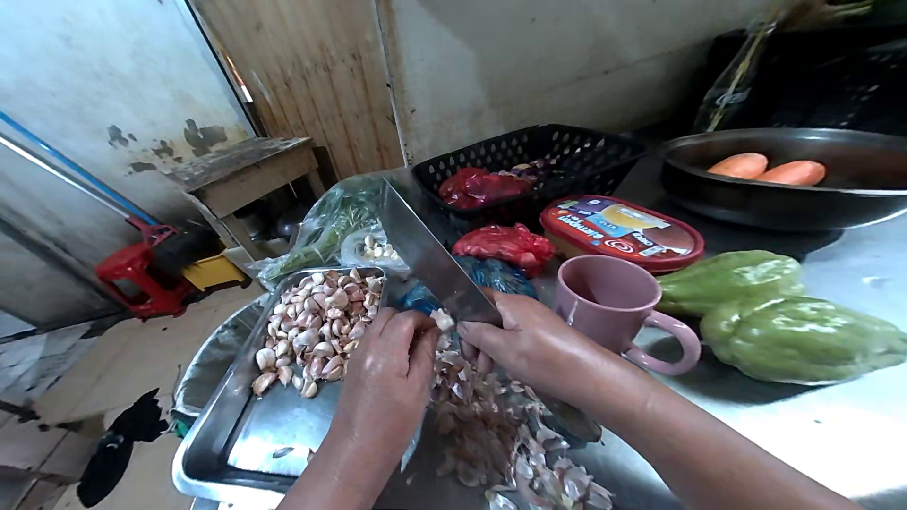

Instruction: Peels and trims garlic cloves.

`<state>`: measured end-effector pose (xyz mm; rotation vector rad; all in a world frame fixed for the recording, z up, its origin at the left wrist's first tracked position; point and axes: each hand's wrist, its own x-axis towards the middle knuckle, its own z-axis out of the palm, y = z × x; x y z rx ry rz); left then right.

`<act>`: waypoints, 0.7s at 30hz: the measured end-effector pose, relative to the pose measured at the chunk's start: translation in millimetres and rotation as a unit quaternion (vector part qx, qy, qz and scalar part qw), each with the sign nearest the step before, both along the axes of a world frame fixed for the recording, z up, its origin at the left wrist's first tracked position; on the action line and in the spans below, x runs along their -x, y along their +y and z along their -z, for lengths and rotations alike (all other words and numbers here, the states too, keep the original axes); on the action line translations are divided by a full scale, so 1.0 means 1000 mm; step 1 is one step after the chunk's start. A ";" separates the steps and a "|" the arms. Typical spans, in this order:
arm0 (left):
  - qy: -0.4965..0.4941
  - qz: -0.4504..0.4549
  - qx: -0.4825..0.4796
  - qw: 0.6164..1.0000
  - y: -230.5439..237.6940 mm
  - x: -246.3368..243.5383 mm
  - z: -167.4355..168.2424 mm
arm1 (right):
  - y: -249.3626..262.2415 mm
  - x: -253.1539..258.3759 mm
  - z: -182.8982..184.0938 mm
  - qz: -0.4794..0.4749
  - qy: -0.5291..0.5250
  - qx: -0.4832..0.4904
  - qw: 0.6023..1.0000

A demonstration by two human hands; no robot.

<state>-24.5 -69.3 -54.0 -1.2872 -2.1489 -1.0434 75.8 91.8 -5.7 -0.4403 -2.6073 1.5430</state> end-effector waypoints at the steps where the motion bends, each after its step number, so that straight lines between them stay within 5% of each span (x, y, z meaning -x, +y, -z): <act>1: 0.015 -0.007 0.003 1.000 0.000 0.000 0.000 | -0.001 -0.001 -0.002 0.002 -0.001 0.009 1.000; 15: -0.236 0.026 0.005 0.972 -0.002 0.002 -0.014 | 0.000 -0.002 0.001 -0.003 0.019 0.012 1.000; 21: -0.481 0.034 -0.105 0.870 -0.008 0.016 -0.025 | 0.004 -0.004 0.000 0.022 0.041 -0.022 0.999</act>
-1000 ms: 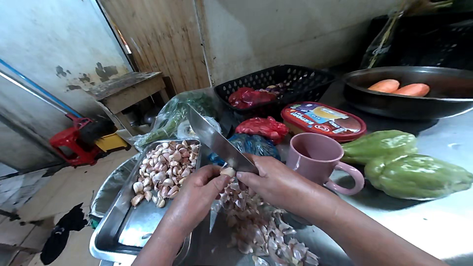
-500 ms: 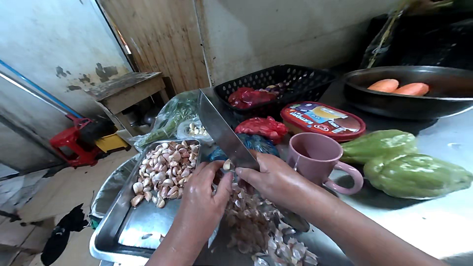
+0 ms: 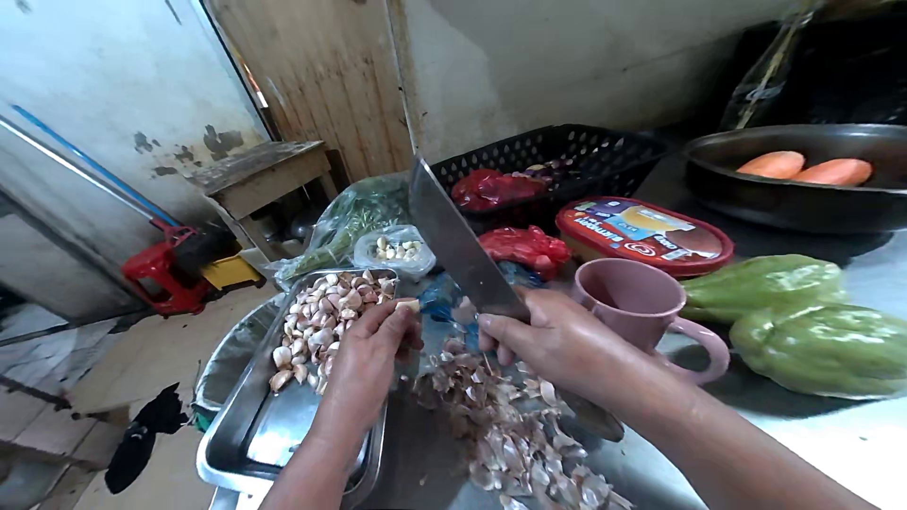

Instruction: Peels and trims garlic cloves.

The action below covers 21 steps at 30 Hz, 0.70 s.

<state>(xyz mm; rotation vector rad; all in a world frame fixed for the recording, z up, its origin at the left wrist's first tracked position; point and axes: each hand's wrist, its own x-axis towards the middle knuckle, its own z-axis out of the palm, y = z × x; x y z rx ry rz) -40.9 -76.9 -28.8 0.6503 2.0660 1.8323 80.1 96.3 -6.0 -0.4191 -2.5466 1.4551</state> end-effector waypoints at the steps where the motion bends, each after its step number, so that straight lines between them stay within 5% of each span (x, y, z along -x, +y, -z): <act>1: -0.028 0.006 -0.019 0.999 0.000 -0.001 -0.001 | 0.000 0.000 0.000 -0.010 -0.016 -0.019 1.000; 11: 0.018 0.079 0.044 0.996 0.006 -0.013 0.005 | -0.007 0.000 0.004 -0.043 -0.035 -0.117 0.992; 21: -0.047 0.068 -0.037 0.996 0.011 -0.022 0.006 | -0.010 -0.001 0.009 -0.038 0.026 -0.197 0.979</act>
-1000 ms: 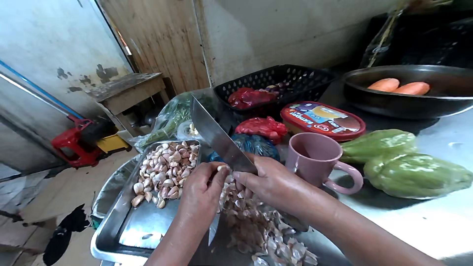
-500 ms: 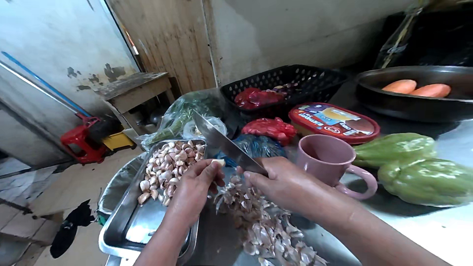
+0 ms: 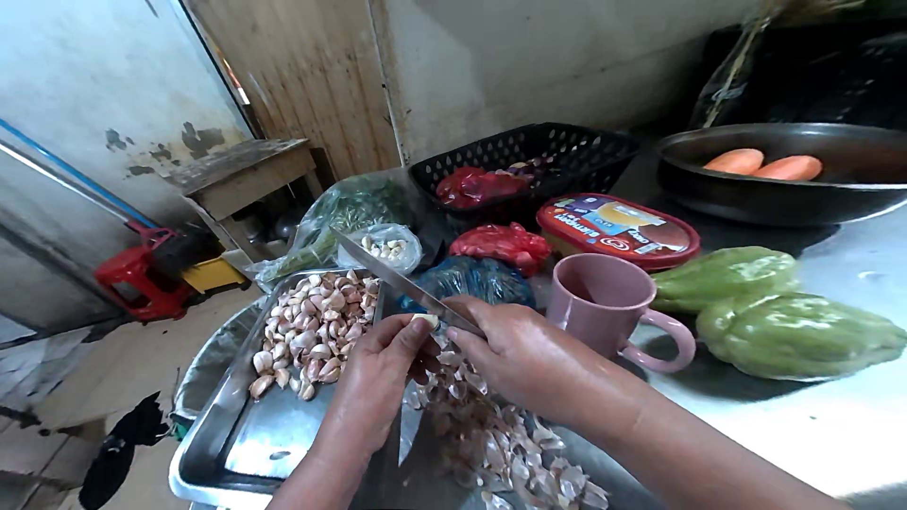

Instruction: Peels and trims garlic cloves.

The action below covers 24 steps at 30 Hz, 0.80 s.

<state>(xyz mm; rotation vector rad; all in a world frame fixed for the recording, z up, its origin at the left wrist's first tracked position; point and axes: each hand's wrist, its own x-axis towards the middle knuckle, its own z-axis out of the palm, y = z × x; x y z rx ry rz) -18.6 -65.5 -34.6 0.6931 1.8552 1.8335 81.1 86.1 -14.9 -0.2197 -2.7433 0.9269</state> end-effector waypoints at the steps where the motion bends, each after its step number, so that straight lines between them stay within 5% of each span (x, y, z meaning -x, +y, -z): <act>1: -0.014 0.000 -0.008 1.000 0.000 0.000 0.000 | 0.000 0.000 0.000 -0.001 0.004 -0.007 1.000; 7: -0.003 0.013 -0.001 1.000 -0.001 -0.001 0.000 | -0.001 0.001 0.005 0.000 0.029 -0.038 0.999; 15: 0.266 0.013 0.102 0.958 -0.006 0.007 0.009 | -0.002 0.000 0.001 0.012 0.009 -0.042 0.999; 20: 0.142 0.039 0.140 0.979 -0.005 0.006 0.002 | -0.001 0.000 0.003 0.011 0.020 -0.052 0.998; 24: -0.012 0.053 0.064 0.996 -0.003 0.003 -0.003 | -0.002 0.001 -0.001 0.011 -0.013 -0.074 0.997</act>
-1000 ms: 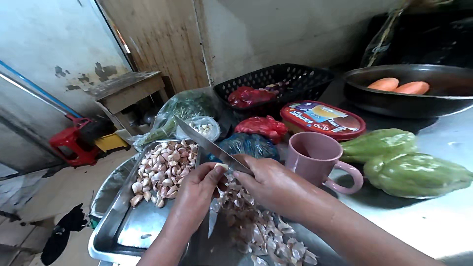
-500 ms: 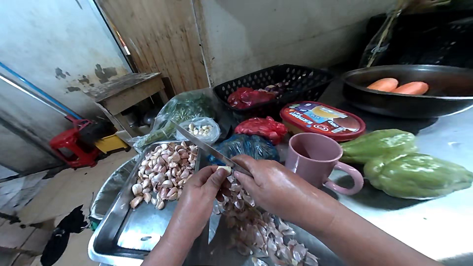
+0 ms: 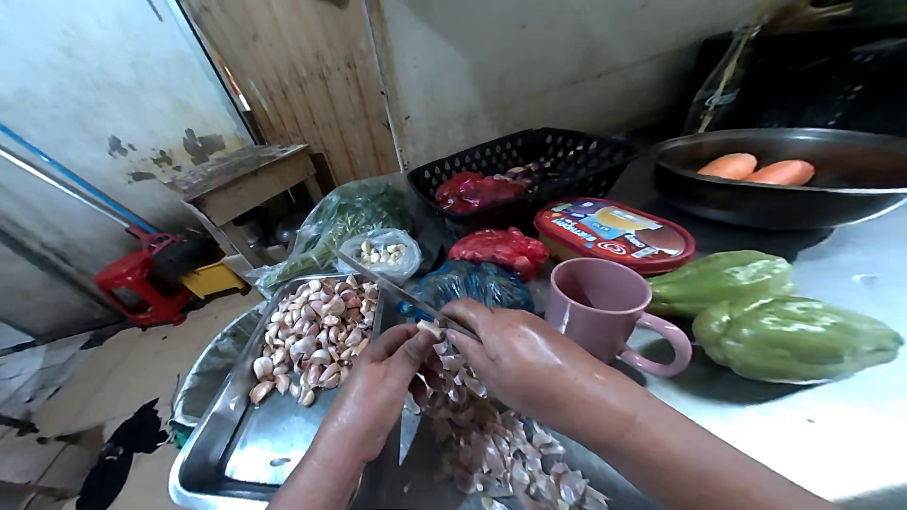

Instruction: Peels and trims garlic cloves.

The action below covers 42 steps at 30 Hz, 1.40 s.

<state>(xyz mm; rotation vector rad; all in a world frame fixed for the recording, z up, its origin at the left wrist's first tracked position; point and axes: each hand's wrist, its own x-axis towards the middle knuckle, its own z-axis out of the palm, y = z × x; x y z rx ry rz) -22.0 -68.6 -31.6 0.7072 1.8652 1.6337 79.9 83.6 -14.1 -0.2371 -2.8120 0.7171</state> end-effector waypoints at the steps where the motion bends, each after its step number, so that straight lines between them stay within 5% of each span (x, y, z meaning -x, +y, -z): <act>1: -0.024 0.006 -0.012 1.000 0.000 0.000 -0.001 | 0.000 0.000 0.001 -0.002 0.002 -0.012 1.000; 7: -0.042 -0.002 -0.013 0.999 0.001 0.000 -0.002 | 0.000 0.001 0.006 -0.015 0.028 -0.024 0.999; 13: 0.007 0.037 -0.035 0.999 -0.002 0.004 0.003 | 0.006 0.001 -0.006 0.079 0.019 0.070 0.994; 23: -0.043 -0.134 -0.103 0.985 0.014 -0.003 0.005 | -0.001 0.000 0.001 0.020 0.015 0.092 0.995; 42: -0.024 -0.160 -0.085 0.983 0.020 -0.011 0.011 | -0.011 0.005 0.015 0.036 0.102 -0.106 0.989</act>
